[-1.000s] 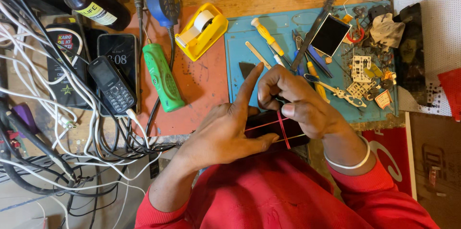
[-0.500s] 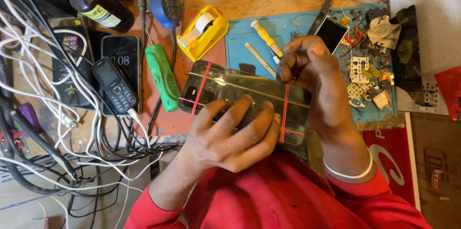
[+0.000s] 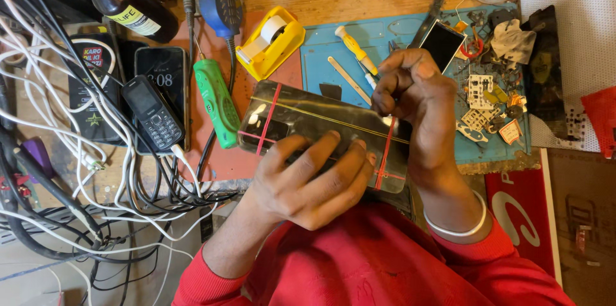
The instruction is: The person uses a screwdriver to work on the internal components of a disassembled smartphone, then fits the camera module and back cover onto the phone body. They wrap rubber bands around the closed phone, plug in a charging cable, and press buttons on a feature phone while the repaired phone sits on the bench.
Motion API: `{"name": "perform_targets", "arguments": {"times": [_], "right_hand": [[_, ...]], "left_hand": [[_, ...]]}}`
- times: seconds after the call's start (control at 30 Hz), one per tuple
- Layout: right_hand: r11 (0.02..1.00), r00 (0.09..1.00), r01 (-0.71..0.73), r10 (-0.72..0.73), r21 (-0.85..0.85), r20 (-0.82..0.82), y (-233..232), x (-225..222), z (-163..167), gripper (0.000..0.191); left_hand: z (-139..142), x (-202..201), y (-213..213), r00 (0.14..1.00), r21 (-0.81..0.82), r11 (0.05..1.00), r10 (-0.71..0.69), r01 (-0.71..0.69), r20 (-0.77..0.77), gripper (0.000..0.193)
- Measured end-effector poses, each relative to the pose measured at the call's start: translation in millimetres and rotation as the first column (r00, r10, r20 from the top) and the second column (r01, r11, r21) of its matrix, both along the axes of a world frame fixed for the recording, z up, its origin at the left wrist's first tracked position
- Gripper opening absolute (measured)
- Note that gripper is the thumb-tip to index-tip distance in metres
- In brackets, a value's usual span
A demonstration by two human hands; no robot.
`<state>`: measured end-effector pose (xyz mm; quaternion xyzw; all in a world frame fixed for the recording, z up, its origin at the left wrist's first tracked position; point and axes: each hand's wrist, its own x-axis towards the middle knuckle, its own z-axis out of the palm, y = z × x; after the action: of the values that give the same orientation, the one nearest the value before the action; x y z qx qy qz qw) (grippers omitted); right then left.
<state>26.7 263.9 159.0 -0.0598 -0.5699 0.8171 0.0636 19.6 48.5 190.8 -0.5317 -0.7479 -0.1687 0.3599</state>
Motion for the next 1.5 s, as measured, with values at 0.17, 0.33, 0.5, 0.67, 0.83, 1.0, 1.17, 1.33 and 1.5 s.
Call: {"name": "perform_targets", "arguments": {"times": [0.17, 0.33, 0.5, 0.67, 0.83, 1.0, 1.17, 1.33, 1.5], "right_hand": [[0.988, 0.966, -0.149, 0.14, -0.026, -0.217, 5.4, 7.8, 2.4, 0.058], [0.944, 0.933, -0.319, 0.296, -0.09, -0.204, 2.5, 3.9, 2.3, 0.063], [0.86, 0.858, -0.51, 0.51, 0.023, -0.06, -1.1, -2.9, 0.3, 0.04], [0.851, 0.853, -0.522, 0.523, 0.055, -0.003, -3.0, -6.3, -5.2, 0.023], [0.875, 0.874, -0.484, 0.485, 0.028, -0.028, -2.5, -9.6, -12.7, 0.024], [0.986, 0.989, -0.11, 0.096, -0.122, -0.113, 2.7, -12.7, -20.8, 0.027], [0.995, 0.96, -0.04, 0.064, 0.093, -0.272, 1.8, -3.3, -24.0, 0.029], [0.929, 0.936, -0.35, 0.351, 0.118, 0.013, -9.7, 12.9, -19.7, 0.071], [0.965, 0.974, -0.224, 0.216, 0.134, 0.07, 1.6, 3.3, -15.8, 0.068]], "left_hand": [[19.9, -8.0, -7.9, 0.731, 0.019, 0.999, -0.038, 0.035, 0.681, 0.035], [30.5, -13.0, -1.3, -0.162, -0.034, 0.994, 0.017, -0.101, 0.987, 0.069], [21.5, -14.7, 5.6, -0.225, 0.047, 0.994, -0.068, -0.1, 0.972, 0.082], [11.1, -16.3, 4.1, -0.227, 0.07, 0.991, -0.094, -0.113, 0.969, 0.081], [9.6, -18.2, 6.6, -0.246, 0.122, 0.985, -0.15, -0.125, 0.958, 0.08], [3.5, -19.9, 1.4, -0.248, 0.251, 0.925, -0.324, -0.287, 0.913, 0.076], [-16.7, -30.6, -3.7, -0.117, 0.551, 0.645, -0.699, -0.53, 0.706, 0.068], [-33.1, -37.9, -0.7, 0.124, 0.649, 0.484, -0.738, -0.587, 0.663, 0.076], [-37.1, -35.6, -13.4, 0.176, 0.629, 0.495, -0.684, -0.6, 0.707, 0.072]]}}
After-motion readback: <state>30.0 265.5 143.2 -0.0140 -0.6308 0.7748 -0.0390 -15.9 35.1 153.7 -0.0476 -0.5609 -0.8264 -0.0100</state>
